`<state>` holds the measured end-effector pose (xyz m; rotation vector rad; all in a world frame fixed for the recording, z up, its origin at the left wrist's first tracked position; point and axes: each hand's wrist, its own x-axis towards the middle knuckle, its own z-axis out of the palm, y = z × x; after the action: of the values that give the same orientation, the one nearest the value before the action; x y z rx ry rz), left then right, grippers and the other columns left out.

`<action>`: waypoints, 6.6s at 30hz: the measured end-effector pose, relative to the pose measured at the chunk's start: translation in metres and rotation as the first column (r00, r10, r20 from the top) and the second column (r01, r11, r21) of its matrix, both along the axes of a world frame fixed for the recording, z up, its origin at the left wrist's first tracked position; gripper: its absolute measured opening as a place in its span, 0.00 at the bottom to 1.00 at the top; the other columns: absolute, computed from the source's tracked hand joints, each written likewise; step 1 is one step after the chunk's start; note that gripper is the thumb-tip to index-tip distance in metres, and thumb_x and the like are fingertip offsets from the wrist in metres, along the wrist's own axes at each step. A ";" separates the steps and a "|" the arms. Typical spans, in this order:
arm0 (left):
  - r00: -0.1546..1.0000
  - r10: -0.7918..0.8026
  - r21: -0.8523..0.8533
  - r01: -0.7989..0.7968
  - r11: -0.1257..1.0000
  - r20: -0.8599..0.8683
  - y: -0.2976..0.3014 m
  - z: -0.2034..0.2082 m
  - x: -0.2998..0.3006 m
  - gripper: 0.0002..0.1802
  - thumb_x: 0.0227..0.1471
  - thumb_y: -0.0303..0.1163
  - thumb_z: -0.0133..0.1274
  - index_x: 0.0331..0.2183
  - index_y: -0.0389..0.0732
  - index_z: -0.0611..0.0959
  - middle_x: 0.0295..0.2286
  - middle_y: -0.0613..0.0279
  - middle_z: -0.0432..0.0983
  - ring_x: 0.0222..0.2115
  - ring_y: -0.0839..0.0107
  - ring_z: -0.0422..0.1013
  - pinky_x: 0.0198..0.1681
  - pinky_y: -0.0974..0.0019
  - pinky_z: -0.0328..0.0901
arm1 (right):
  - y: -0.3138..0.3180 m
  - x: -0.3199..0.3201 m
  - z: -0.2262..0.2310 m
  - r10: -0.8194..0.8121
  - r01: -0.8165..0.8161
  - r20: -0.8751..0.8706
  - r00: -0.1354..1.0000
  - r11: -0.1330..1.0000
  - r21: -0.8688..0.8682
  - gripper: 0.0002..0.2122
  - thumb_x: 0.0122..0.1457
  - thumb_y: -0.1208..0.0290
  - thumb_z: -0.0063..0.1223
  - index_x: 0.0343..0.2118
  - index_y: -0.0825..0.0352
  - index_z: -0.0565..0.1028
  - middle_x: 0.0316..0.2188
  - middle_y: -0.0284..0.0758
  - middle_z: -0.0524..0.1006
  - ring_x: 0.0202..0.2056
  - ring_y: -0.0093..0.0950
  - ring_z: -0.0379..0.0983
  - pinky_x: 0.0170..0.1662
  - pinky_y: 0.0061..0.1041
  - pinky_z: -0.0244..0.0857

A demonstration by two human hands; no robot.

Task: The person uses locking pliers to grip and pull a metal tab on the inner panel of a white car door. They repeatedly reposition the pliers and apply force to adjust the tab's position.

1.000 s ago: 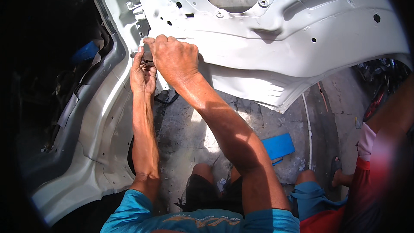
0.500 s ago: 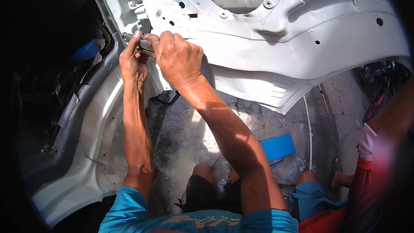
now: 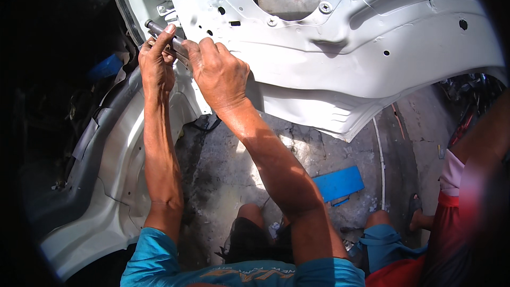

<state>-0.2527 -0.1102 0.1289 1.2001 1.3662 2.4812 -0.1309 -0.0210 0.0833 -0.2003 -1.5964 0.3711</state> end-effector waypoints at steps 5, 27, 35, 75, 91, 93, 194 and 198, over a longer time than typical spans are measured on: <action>0.993 0.111 0.095 -0.108 0.990 -0.027 0.016 0.015 0.022 0.36 0.47 0.32 0.73 0.48 0.25 0.70 0.29 0.60 0.76 0.24 0.81 0.70 0.26 0.79 0.63 | 0.003 0.001 -0.001 0.045 -0.048 -0.068 0.997 0.998 -0.044 0.14 0.67 0.61 0.58 0.29 0.66 0.75 0.19 0.40 0.77 0.20 0.41 0.77 0.22 0.37 0.67; 0.836 0.201 -0.058 -0.267 0.962 -0.510 0.016 0.051 0.039 0.49 0.42 0.44 0.75 0.53 0.23 0.68 0.29 0.51 0.80 0.26 0.68 0.80 0.32 0.70 0.77 | 0.003 -0.003 -0.004 0.152 -0.200 -0.265 0.952 0.965 -0.166 0.16 0.70 0.60 0.53 0.28 0.65 0.68 0.15 0.39 0.73 0.19 0.41 0.76 0.23 0.37 0.67; 0.917 0.196 0.060 -0.187 0.981 -0.348 0.029 0.048 0.060 0.49 0.44 0.41 0.74 0.56 0.25 0.64 0.31 0.49 0.78 0.25 0.67 0.80 0.28 0.66 0.78 | 0.001 -0.005 -0.006 0.142 -0.189 -0.292 0.946 0.972 -0.139 0.16 0.72 0.58 0.49 0.31 0.65 0.68 0.15 0.37 0.72 0.19 0.37 0.76 0.23 0.35 0.67; 0.807 0.410 0.216 -0.350 0.912 -0.424 0.071 0.057 0.072 0.24 0.52 0.33 0.69 0.42 0.29 0.77 0.28 0.61 0.77 0.24 0.78 0.76 0.26 0.73 0.76 | -0.015 0.053 -0.043 0.492 -0.479 -0.144 0.858 0.668 -0.570 0.16 0.67 0.69 0.59 0.23 0.73 0.72 0.19 0.40 0.79 0.23 0.21 0.79 0.25 0.25 0.73; 0.827 0.248 0.214 -0.158 0.964 -0.505 0.073 0.067 0.102 0.19 0.48 0.21 0.63 0.44 0.33 0.77 0.31 0.66 0.77 0.26 0.79 0.72 0.29 0.75 0.69 | -0.018 0.042 -0.052 0.517 -0.565 -0.252 0.818 0.639 -0.523 0.11 0.67 0.72 0.56 0.29 0.74 0.77 0.23 0.39 0.82 0.25 0.24 0.82 0.25 0.24 0.75; 0.804 0.239 0.222 -0.137 0.965 -0.544 0.074 0.067 0.101 0.19 0.49 0.21 0.64 0.43 0.33 0.78 0.31 0.66 0.77 0.26 0.79 0.72 0.29 0.74 0.69 | -0.019 0.043 -0.051 0.520 -0.557 -0.238 0.820 0.634 -0.536 0.10 0.67 0.73 0.56 0.30 0.74 0.78 0.23 0.39 0.82 0.25 0.25 0.83 0.25 0.24 0.74; 0.828 -0.441 0.406 0.292 0.866 0.346 0.045 -0.102 0.115 0.17 0.58 0.32 0.65 0.42 0.27 0.83 0.32 0.52 0.83 0.30 0.66 0.81 0.36 0.64 0.81 | 0.055 0.154 0.160 -0.821 -0.307 0.470 0.324 0.379 0.873 0.41 0.43 0.68 0.70 0.65 0.36 0.70 0.27 0.32 0.78 0.27 0.33 0.77 0.31 0.33 0.71; 0.839 -0.436 0.398 0.298 0.868 0.324 0.048 -0.103 0.113 0.17 0.58 0.32 0.64 0.41 0.26 0.83 0.32 0.51 0.83 0.31 0.66 0.82 0.36 0.64 0.81 | 0.060 0.165 0.148 -0.791 -0.257 0.525 0.313 0.462 0.849 0.46 0.41 0.70 0.70 0.68 0.35 0.66 0.24 0.30 0.72 0.27 0.30 0.74 0.31 0.33 0.70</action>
<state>-0.1399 -0.0622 0.0259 0.8151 0.5580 2.5250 0.0339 0.0392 0.2310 0.0854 -2.6109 -1.2146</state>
